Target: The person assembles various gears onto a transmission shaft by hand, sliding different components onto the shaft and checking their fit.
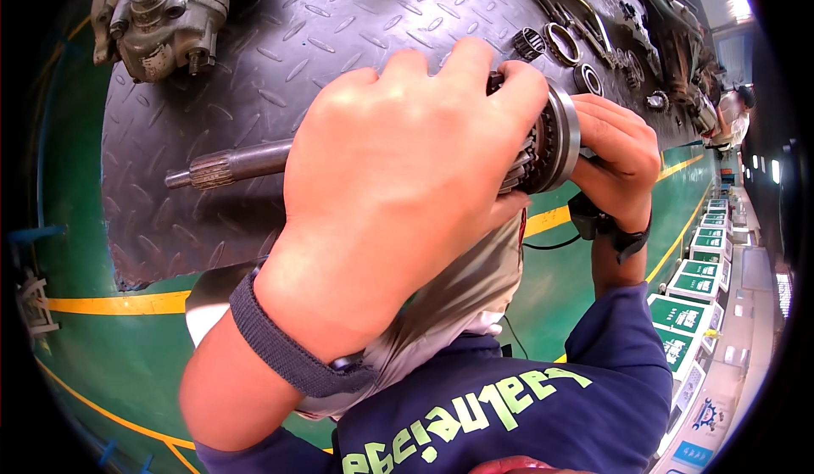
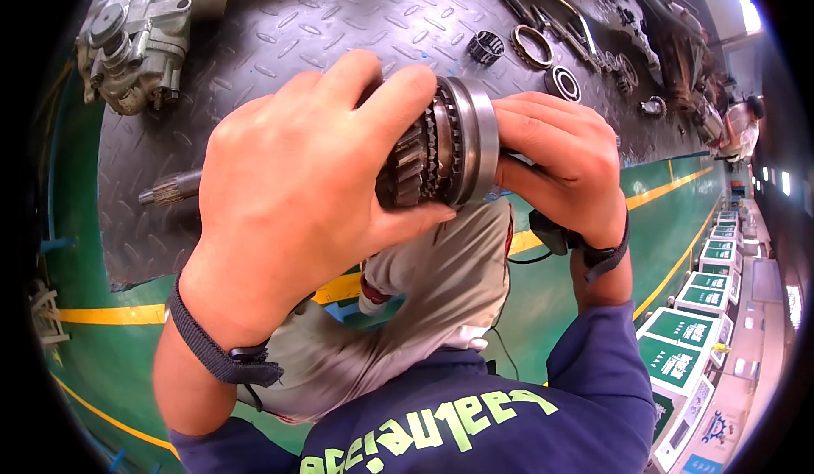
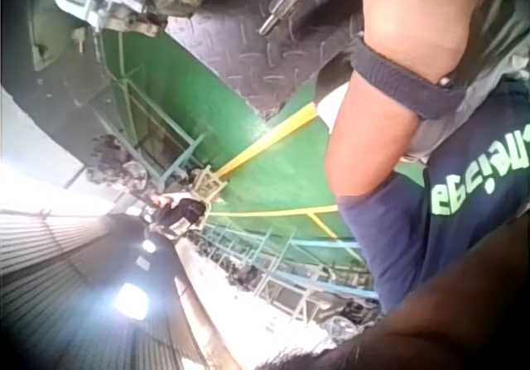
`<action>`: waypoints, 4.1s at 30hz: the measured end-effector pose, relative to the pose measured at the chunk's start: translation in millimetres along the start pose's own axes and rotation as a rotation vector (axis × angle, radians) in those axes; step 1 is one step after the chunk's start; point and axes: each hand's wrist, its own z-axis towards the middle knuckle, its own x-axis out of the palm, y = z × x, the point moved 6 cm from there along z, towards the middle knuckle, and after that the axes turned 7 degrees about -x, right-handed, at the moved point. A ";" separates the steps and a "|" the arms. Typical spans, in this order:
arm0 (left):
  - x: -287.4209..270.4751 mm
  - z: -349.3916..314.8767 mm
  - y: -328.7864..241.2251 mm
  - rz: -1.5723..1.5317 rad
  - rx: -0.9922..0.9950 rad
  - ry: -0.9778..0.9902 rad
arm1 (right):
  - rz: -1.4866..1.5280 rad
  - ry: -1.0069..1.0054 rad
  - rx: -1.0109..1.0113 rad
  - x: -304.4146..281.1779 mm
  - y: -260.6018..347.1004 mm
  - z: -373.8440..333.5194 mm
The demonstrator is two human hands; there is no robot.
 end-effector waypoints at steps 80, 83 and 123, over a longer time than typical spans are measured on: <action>-16.1 -14.9 -0.1 0.094 -0.017 0.031 | 0.093 -0.094 0.093 -2.5 5.2 -6.2; -7.6 -9.1 -5.7 0.070 -0.008 0.067 | 0.136 -0.003 0.119 0.2 2.5 -5.9; -4.8 -2.7 -2.7 0.045 0.023 0.042 | 0.068 0.001 0.122 2.1 -1.1 -0.3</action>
